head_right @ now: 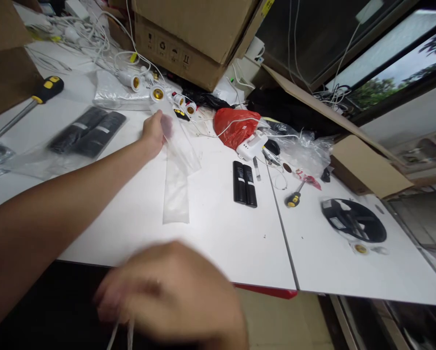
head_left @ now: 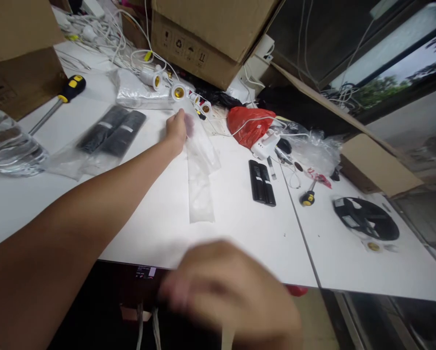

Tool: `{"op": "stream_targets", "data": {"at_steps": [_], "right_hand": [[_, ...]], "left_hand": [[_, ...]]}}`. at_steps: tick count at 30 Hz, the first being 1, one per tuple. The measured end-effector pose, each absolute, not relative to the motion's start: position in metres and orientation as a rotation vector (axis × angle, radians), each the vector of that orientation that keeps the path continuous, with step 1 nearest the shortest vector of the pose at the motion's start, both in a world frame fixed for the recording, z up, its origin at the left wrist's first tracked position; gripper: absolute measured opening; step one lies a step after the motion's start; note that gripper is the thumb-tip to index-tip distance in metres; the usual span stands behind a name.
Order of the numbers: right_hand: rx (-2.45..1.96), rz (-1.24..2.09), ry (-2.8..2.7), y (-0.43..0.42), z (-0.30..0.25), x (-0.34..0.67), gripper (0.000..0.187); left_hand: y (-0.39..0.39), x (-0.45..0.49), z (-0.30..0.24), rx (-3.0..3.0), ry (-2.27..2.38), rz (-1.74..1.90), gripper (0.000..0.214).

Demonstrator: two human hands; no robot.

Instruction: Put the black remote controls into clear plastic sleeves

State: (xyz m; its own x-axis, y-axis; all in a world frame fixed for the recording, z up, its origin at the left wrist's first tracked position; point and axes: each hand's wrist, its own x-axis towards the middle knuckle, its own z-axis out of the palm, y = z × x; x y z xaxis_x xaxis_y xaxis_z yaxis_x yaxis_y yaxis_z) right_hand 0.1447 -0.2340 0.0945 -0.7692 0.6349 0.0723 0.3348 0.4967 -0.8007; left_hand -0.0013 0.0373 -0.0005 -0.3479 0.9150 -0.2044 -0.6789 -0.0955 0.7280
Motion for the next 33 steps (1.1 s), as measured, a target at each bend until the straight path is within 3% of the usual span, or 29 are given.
{"op": "stream_targets", "data": {"at_steps": [4, 6, 10, 16, 23, 33], "right_hand": [[-1.251, 0.507, -1.859, -0.149, 0.068, 0.157, 0.02], [-1.294, 0.349, -1.652, -0.101, 0.041, 0.17, 0.03], [-1.385, 0.636, -1.518, -0.054, 0.001, 0.19, 0.045], [-1.317, 0.898, -1.437, -0.06, 0.007, 0.186, 0.029], [-1.295, 0.945, -1.414, -0.055, 0.004, 0.2, 0.024], [-1.319, 0.885, -1.039, -0.037, 0.003, 0.229, 0.039]], "left_hand": [[0.038, -0.003, -0.001, 0.378, 0.87, 1.707, 0.036], [0.038, -0.003, -0.001, 0.406, 0.835, 1.702, 0.036], [0.033, -0.003, 0.0, 0.48, 0.768, 1.681, 0.029], [0.015, 0.001, 0.012, 0.567, 0.69, 1.554, 0.004], [0.005, 0.0, 0.021, 0.484, 0.685, 1.513, 0.011], [0.021, -0.007, 0.015, 0.416, 0.8, 1.649, 0.023]]}}
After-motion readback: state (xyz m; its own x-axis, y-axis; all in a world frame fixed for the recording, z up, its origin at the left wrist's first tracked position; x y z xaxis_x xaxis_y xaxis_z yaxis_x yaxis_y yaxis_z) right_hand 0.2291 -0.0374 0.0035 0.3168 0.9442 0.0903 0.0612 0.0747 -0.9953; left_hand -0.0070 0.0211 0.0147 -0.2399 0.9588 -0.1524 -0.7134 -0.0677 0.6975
